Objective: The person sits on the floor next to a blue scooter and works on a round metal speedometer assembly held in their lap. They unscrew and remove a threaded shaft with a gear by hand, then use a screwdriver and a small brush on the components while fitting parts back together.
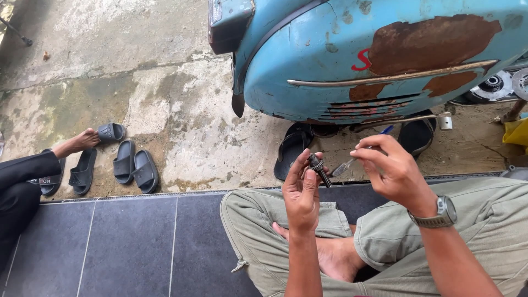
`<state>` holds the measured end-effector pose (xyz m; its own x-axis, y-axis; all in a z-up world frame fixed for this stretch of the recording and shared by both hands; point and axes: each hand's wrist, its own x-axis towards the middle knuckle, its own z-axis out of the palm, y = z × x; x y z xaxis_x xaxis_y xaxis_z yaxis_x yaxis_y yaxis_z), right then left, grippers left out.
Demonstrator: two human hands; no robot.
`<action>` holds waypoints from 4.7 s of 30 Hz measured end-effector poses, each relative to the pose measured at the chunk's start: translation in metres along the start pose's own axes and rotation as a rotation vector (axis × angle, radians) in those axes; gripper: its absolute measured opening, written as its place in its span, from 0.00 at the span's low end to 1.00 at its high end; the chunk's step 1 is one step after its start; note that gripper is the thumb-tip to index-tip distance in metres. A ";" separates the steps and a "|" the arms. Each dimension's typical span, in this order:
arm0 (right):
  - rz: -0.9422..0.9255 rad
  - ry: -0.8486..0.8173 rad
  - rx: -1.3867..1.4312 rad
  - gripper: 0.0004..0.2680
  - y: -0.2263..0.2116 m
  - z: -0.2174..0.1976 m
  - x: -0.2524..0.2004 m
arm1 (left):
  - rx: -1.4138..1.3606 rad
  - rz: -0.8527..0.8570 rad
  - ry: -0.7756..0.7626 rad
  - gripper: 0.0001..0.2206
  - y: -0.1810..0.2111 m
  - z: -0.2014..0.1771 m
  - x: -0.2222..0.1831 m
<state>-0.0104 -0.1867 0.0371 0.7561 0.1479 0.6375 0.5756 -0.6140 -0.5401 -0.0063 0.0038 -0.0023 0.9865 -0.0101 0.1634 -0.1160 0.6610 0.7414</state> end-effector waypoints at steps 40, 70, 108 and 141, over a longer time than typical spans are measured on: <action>0.137 -0.027 -0.008 0.09 -0.029 -0.007 0.009 | -0.170 -0.093 -0.063 0.19 0.015 -0.002 -0.001; 0.255 -0.047 0.002 0.09 -0.047 0.022 0.019 | 0.048 -0.062 -0.038 0.16 0.043 -0.014 0.000; 0.237 -0.040 -0.004 0.10 -0.032 0.020 0.005 | 0.024 -0.228 0.012 0.19 0.028 -0.007 0.001; 0.240 -0.030 0.004 0.10 -0.029 0.011 0.001 | -0.074 -0.180 -0.056 0.18 0.028 -0.006 0.000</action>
<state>-0.0227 -0.1599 0.0478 0.8804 0.0211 0.4737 0.3791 -0.6315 -0.6764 -0.0092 0.0273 0.0146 0.9824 -0.1732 0.0702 0.0721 0.6978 0.7126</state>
